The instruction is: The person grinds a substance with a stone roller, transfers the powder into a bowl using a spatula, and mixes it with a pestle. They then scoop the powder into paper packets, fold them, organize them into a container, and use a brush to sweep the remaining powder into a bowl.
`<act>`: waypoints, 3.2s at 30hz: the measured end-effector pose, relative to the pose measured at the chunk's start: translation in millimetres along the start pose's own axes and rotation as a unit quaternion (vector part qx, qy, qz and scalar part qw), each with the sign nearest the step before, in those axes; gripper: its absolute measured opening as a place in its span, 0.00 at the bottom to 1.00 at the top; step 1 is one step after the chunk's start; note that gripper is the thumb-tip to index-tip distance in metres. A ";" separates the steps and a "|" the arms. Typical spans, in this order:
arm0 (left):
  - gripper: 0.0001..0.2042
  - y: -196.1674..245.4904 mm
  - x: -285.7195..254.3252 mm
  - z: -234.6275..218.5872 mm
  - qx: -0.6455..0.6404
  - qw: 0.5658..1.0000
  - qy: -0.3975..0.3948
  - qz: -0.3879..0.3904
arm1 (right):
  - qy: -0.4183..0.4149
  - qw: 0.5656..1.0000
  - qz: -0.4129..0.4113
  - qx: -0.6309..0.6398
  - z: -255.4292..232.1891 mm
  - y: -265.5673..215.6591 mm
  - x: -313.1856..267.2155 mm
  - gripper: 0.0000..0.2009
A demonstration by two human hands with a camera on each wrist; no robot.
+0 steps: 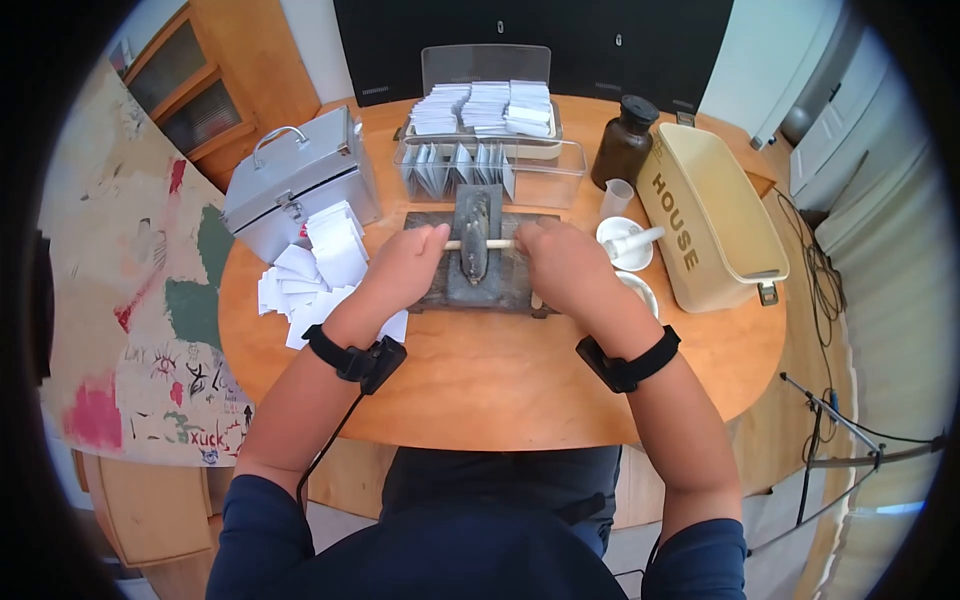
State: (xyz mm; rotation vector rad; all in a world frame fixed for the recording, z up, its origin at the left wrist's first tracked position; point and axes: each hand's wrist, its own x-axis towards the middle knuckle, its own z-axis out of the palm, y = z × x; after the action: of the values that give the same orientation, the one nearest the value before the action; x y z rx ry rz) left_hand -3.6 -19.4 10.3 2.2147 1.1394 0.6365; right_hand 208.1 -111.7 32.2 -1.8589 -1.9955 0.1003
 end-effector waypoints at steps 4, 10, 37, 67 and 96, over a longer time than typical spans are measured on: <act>0.26 -6.6 12.7 2.9 0.003 1.000 0.000 -0.009 | 0.011 1.000 -0.007 -0.018 5.4 1.9 10.8 0.06; 0.25 -11.0 13.5 4.0 0.020 1.000 0.002 0.019 | 0.014 0.999 0.001 -0.041 7.0 0.6 3.1 0.06; 0.25 -5.5 10.0 1.6 0.056 0.998 0.012 0.009 | 0.007 1.000 0.018 -0.017 8.5 1.6 5.6 0.07; 0.25 -19.5 19.8 6.2 0.043 0.999 0.009 -0.021 | 0.013 0.999 0.015 -0.043 10.8 -3.6 14.6 0.07; 0.25 -7.7 11.1 -3.7 0.029 0.999 -0.016 -0.016 | 0.029 0.999 0.015 0.005 12.6 0.2 9.3 0.06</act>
State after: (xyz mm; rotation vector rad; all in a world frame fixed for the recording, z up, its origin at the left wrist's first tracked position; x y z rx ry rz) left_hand -4.5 -5.5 9.6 2.2417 1.1888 0.5603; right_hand 203.8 -99.9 22.9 -1.8642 -1.9250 0.0639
